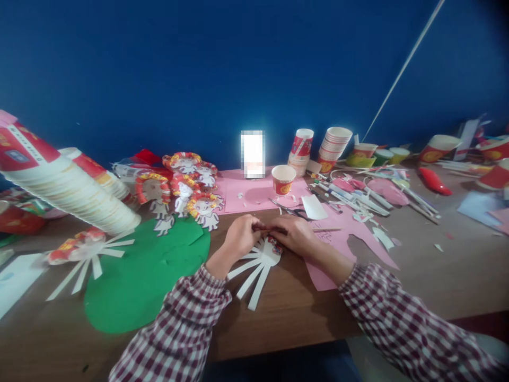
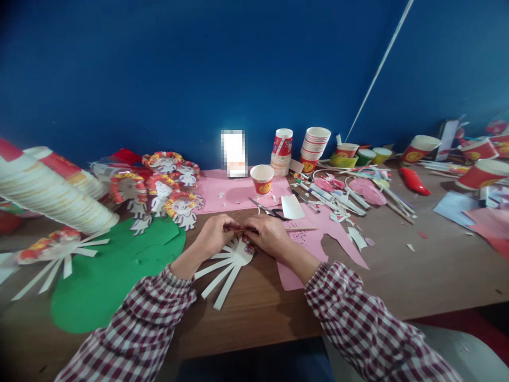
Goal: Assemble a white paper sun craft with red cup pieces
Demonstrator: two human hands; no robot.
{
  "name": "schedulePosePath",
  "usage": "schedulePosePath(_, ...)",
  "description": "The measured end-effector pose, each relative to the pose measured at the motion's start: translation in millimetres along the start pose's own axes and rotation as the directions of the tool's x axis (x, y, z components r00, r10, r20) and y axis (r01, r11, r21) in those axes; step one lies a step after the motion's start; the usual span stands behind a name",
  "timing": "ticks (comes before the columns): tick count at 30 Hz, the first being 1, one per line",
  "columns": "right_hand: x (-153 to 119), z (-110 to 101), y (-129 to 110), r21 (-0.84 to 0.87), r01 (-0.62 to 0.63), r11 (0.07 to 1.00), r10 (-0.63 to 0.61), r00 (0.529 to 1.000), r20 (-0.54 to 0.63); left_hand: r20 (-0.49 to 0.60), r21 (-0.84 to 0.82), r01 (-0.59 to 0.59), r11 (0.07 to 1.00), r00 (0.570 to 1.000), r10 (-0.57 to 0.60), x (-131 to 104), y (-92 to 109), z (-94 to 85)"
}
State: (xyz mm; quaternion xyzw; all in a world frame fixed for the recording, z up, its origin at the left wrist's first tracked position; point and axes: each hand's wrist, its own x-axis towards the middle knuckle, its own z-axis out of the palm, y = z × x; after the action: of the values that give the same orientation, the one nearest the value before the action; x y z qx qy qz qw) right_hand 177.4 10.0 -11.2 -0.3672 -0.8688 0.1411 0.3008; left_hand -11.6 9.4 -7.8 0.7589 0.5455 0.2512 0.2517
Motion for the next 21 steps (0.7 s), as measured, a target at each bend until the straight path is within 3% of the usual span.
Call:
schedulePosePath(10,-0.7,2.3,-0.4,-0.05,-0.056,0.997,0.055,0.998,-0.024,0.003,-0.019,0.031,0.999,1.0,-0.031,0.3,3.5,-1.4)
schedulePosePath(21,0.9,-1.0,-0.8,-0.073,-0.101,0.992,0.105,0.994,0.041,-0.018,-0.003,0.008,1.0,1.0,-0.008,-0.8,2.6,1.3)
